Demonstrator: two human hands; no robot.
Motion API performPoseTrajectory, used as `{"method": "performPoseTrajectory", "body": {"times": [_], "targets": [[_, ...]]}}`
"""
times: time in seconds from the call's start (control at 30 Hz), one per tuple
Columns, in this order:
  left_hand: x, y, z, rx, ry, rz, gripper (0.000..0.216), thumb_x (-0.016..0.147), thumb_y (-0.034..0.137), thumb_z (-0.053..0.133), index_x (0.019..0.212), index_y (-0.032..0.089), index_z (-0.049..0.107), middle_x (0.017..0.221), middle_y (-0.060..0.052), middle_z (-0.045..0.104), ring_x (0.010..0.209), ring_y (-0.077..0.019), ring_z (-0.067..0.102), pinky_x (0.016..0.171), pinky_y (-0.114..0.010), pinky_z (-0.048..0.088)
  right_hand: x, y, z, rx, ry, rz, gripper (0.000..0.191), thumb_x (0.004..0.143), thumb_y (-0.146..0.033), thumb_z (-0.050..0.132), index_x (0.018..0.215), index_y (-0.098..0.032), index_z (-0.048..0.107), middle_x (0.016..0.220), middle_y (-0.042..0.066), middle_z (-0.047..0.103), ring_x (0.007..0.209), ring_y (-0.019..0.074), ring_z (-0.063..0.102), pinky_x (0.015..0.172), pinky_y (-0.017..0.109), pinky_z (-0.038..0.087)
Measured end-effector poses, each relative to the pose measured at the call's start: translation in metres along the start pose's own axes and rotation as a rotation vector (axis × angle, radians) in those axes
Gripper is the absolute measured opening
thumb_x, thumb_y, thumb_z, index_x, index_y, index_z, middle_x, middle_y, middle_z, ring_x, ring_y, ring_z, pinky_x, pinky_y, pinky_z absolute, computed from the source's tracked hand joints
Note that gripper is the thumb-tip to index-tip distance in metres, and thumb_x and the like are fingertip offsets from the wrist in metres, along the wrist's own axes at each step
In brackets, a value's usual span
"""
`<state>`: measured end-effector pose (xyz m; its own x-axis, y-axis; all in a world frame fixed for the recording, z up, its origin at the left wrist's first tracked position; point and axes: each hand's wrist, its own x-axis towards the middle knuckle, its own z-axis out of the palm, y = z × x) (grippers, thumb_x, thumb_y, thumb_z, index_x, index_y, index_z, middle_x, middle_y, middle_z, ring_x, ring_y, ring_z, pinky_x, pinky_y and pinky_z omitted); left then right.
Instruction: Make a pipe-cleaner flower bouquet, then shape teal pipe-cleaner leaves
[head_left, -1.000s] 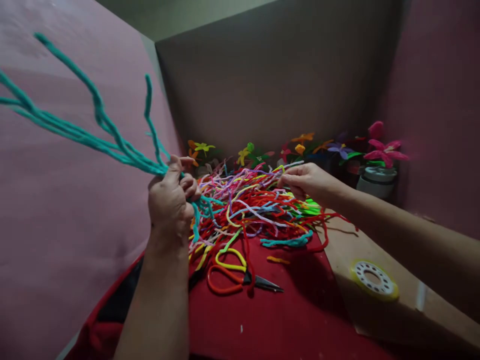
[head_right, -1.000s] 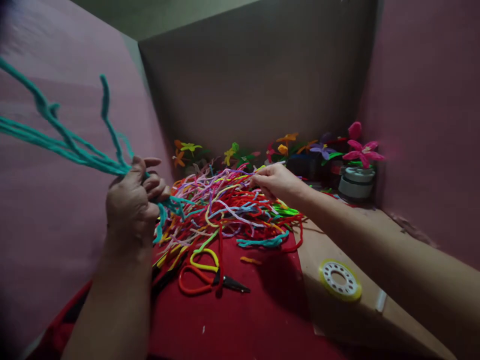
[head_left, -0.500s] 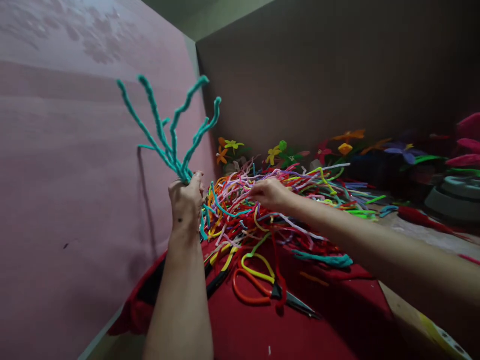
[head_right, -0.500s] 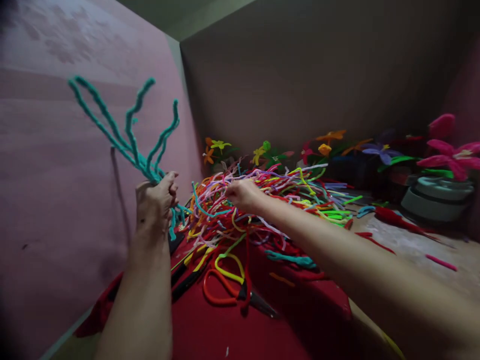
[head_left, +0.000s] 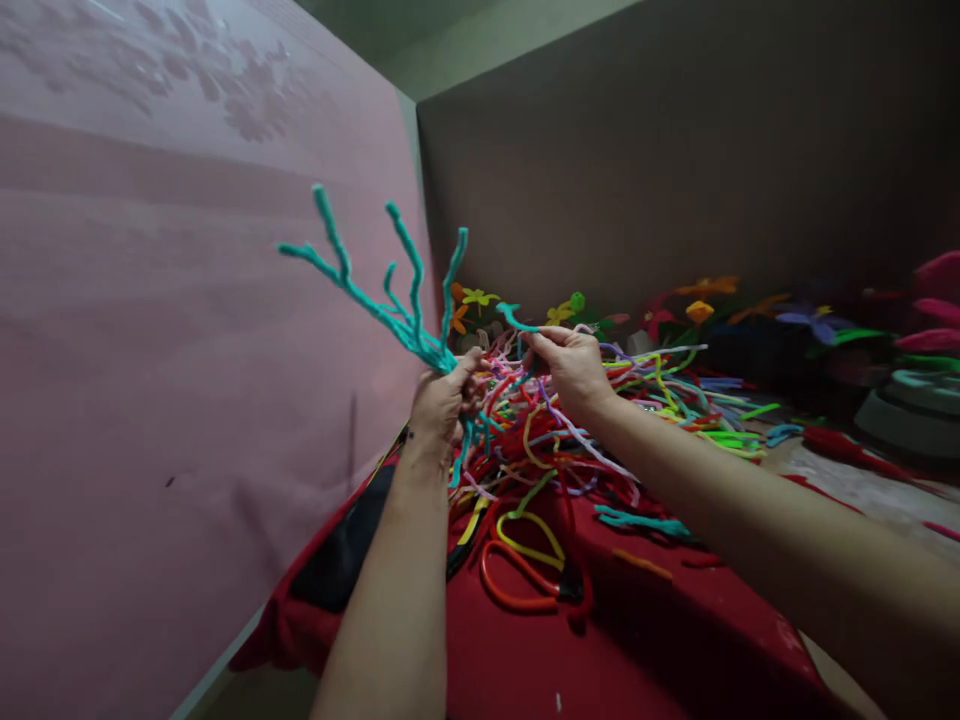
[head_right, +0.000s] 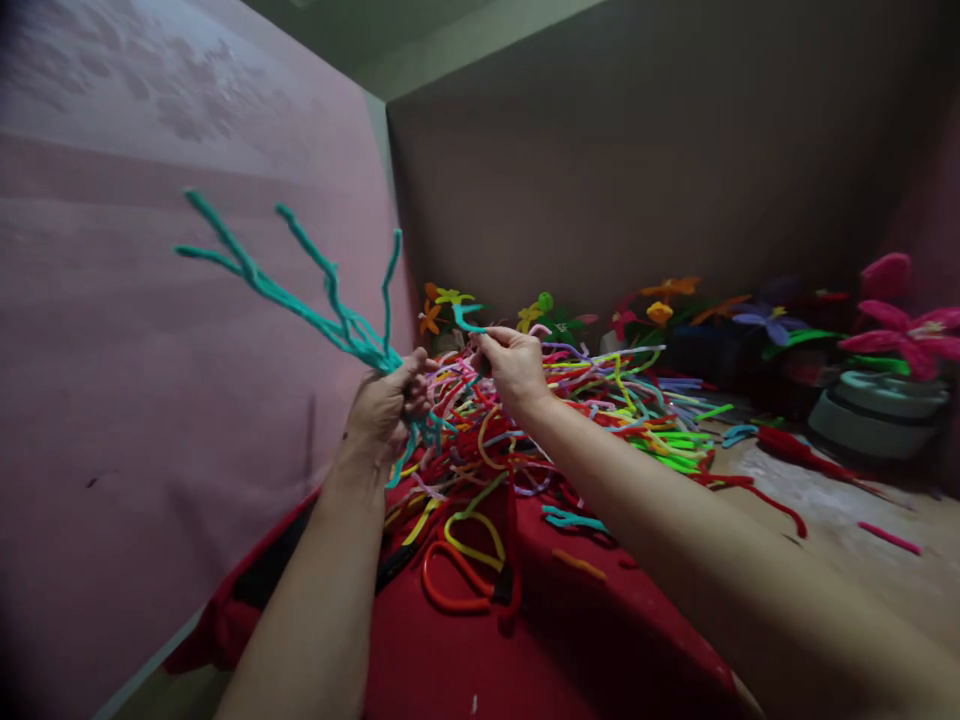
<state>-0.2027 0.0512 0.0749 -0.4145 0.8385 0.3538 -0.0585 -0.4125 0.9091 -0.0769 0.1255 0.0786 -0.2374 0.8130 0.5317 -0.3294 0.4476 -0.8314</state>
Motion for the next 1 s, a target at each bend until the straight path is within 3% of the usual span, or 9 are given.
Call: {"method": "performPoseTrajectory", "body": {"times": [0.13, 0.23, 0.33, 0.47, 0.57, 0.63, 0.77, 0.87, 1.0], "targets": [[-0.012, -0.004, 0.027, 0.061, -0.117, 0.044, 0.028, 0.065, 0.039, 0.067, 0.074, 0.013, 0.064, 0.043, 0.009, 0.033, 0.034, -0.0017, 0.025, 0.035, -0.018, 0.019, -0.012, -0.005, 0.001, -0.062, -0.198, -0.078, 0.018, 0.069, -0.028, 0.055, 0.065, -0.012, 0.063, 0.051, -0.003, 0.052, 0.047, 0.0069, 0.042, 0.048, 0.020, 0.034], [-0.016, -0.002, 0.036, 0.197, 0.020, 0.139, 0.023, 0.068, 0.036, 0.064, 0.070, 0.013, 0.066, 0.042, 0.007, 0.040, 0.037, -0.0036, 0.031, 0.036, -0.019, 0.022, -0.016, 0.001, 0.004, -0.108, -0.305, -0.058, 0.016, 0.068, -0.025, 0.053, 0.067, -0.013, 0.064, 0.055, -0.004, 0.054, 0.051, 0.0070, 0.042, 0.051, 0.020, 0.035], [-0.016, 0.004, 0.033, 0.281, 0.168, 0.266, 0.021, 0.068, 0.034, 0.064, 0.066, 0.013, 0.067, 0.043, 0.005, 0.042, 0.039, -0.0045, 0.035, 0.038, -0.019, 0.024, -0.017, 0.013, -0.001, -0.214, -0.317, 0.020, 0.015, 0.066, -0.025, 0.055, 0.057, -0.014, 0.059, 0.048, -0.005, 0.049, 0.049, 0.0070, 0.040, 0.051, 0.020, 0.031], [-0.014, 0.012, 0.025, 0.045, 0.211, 0.294, 0.027, 0.069, 0.039, 0.064, 0.063, 0.012, 0.064, 0.041, 0.006, 0.040, 0.036, -0.0037, 0.034, 0.035, -0.018, 0.023, -0.023, 0.041, -0.014, -0.253, -0.298, 0.095, 0.022, 0.064, -0.026, 0.058, 0.047, -0.014, 0.054, 0.039, -0.005, 0.043, 0.042, 0.0066, 0.036, 0.046, 0.021, 0.027], [-0.013, 0.016, 0.022, -0.167, 0.204, 0.240, 0.032, 0.069, 0.040, 0.065, 0.055, 0.012, 0.056, 0.046, 0.004, 0.047, 0.037, -0.0043, 0.041, 0.036, -0.017, 0.029, -0.027, 0.052, -0.021, -0.205, -0.274, 0.161, 0.021, 0.066, -0.033, 0.057, 0.058, -0.014, 0.060, 0.041, -0.004, 0.048, 0.041, 0.0084, 0.040, 0.045, 0.022, 0.030], [-0.015, 0.018, 0.022, -0.257, 0.096, 0.078, 0.034, 0.070, 0.039, 0.064, 0.053, 0.012, 0.051, 0.052, 0.002, 0.051, 0.040, -0.0051, 0.046, 0.038, -0.017, 0.035, -0.028, 0.044, -0.022, -0.145, -0.263, 0.187, 0.027, 0.068, -0.039, 0.056, 0.067, -0.013, 0.063, 0.048, -0.002, 0.054, 0.044, 0.0099, 0.046, 0.047, 0.023, 0.035], [-0.025, 0.018, 0.028, -0.334, -0.355, -0.266, 0.022, 0.077, 0.034, 0.058, 0.074, 0.013, 0.057, 0.050, 0.006, 0.043, 0.036, -0.0029, 0.037, 0.035, -0.015, 0.036, -0.033, 0.000, -0.024, 0.145, -0.300, 0.224, 0.042, 0.073, -0.053, 0.050, 0.085, -0.014, 0.062, 0.073, 0.005, 0.064, 0.062, 0.0138, 0.058, 0.061, 0.027, 0.044], [-0.034, 0.014, 0.037, -0.377, -0.594, -0.449, 0.020, 0.082, 0.030, 0.051, 0.077, 0.012, 0.056, 0.050, 0.007, 0.036, 0.032, -0.0009, 0.027, 0.030, -0.013, 0.031, -0.039, -0.029, -0.033, 0.348, -0.440, 0.269, 0.031, 0.071, -0.045, 0.060, 0.071, -0.014, 0.060, 0.063, 0.000, 0.058, 0.059, 0.0110, 0.055, 0.059, 0.024, 0.042], [-0.042, 0.008, 0.050, -0.398, -0.765, -0.614, 0.026, 0.086, 0.030, 0.044, 0.076, 0.010, 0.057, 0.049, 0.008, 0.029, 0.032, 0.0002, 0.017, 0.027, -0.011, 0.024, -0.047, -0.043, -0.051, 0.375, -0.449, 0.328, 0.023, 0.066, -0.030, 0.069, 0.058, -0.012, 0.056, 0.049, -0.004, 0.051, 0.046, 0.0058, 0.047, 0.050, 0.019, 0.037]]}}
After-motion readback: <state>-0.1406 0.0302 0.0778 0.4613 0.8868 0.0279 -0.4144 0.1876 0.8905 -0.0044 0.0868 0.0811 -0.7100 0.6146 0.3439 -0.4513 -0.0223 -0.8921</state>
